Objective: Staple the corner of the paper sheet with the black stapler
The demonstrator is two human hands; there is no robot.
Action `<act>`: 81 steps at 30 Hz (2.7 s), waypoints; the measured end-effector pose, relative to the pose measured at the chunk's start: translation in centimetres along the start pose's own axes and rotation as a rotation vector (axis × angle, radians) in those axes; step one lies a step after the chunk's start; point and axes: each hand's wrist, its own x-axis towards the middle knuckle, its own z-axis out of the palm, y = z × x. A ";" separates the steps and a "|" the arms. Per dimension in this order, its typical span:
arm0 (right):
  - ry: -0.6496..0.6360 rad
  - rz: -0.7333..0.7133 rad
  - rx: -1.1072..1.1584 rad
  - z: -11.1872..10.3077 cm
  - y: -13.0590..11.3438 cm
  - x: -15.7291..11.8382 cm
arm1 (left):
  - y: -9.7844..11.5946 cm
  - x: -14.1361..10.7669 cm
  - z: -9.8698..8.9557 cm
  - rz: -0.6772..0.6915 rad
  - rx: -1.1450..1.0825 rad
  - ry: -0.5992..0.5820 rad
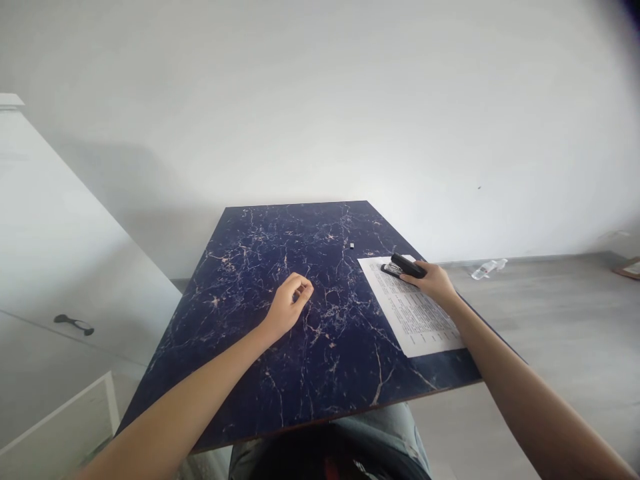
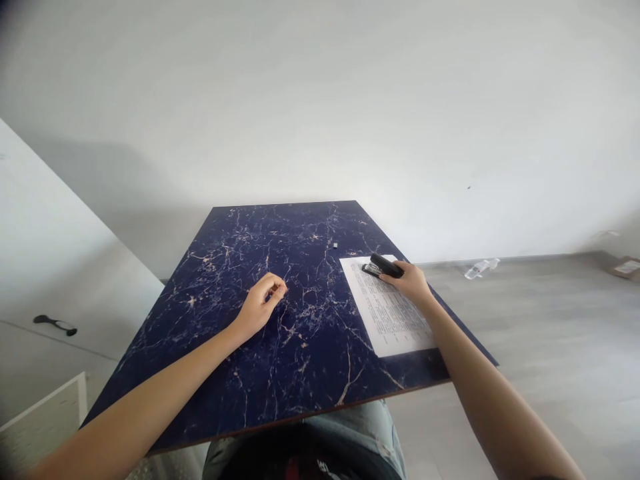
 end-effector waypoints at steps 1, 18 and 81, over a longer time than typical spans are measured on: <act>-0.002 0.000 0.000 -0.1 0.2 0.1 | 0.0 0.0 0.0 -0.002 -0.002 -0.002; 0.234 -0.214 -0.170 0.3 -6.8 -1.3 | -0.6 0.0 0.2 -0.035 -0.008 -0.067; -0.348 -0.656 -0.148 11.6 -19.2 -7.5 | -1.6 -0.5 -0.1 0.132 0.637 -0.499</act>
